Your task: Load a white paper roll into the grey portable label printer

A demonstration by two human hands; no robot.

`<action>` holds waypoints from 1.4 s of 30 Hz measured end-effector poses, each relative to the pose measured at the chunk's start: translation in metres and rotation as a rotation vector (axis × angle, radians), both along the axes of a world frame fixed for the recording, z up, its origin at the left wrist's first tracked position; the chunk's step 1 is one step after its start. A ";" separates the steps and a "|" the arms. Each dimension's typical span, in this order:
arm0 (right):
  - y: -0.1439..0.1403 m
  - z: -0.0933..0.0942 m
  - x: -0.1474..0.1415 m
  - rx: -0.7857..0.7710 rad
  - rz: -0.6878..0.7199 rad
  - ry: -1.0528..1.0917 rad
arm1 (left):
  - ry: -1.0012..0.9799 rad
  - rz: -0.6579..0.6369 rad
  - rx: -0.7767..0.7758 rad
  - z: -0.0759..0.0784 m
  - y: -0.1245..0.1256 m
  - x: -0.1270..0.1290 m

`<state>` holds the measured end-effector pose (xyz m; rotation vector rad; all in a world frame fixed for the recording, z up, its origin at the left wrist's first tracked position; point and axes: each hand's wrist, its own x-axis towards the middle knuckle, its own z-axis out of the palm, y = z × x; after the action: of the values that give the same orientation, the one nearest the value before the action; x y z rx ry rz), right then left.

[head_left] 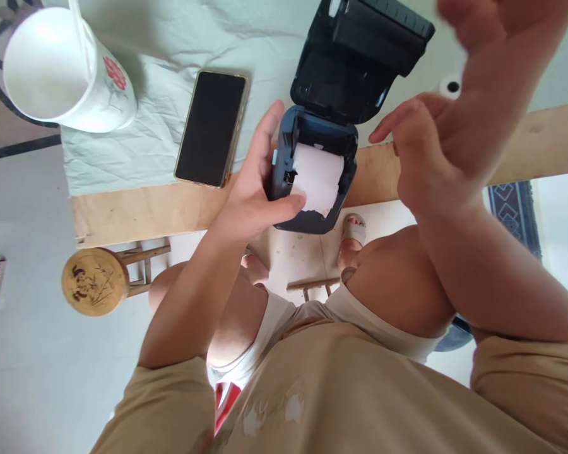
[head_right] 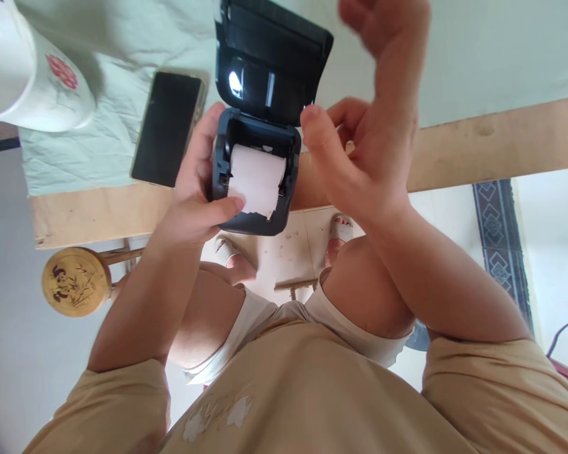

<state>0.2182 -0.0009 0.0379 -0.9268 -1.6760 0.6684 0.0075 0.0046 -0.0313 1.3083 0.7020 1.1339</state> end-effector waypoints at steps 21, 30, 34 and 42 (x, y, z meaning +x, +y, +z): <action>0.003 -0.017 -0.004 -0.490 0.294 -0.073 | -0.200 0.025 -0.223 0.040 -0.016 0.007; 0.006 -0.014 -0.009 -0.539 0.300 -0.141 | -0.090 0.053 -0.245 0.049 -0.019 0.007; 0.003 -0.009 -0.009 -0.510 0.292 -0.151 | -0.101 0.038 -0.193 0.045 -0.017 0.007; 0.001 -0.015 -0.006 -0.499 0.233 -0.213 | -0.122 0.002 -0.204 0.042 -0.012 0.011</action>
<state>0.2124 -0.0002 0.0227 -1.1917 -1.8600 1.2188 0.0185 -0.0071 0.0110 1.0582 0.7091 1.1038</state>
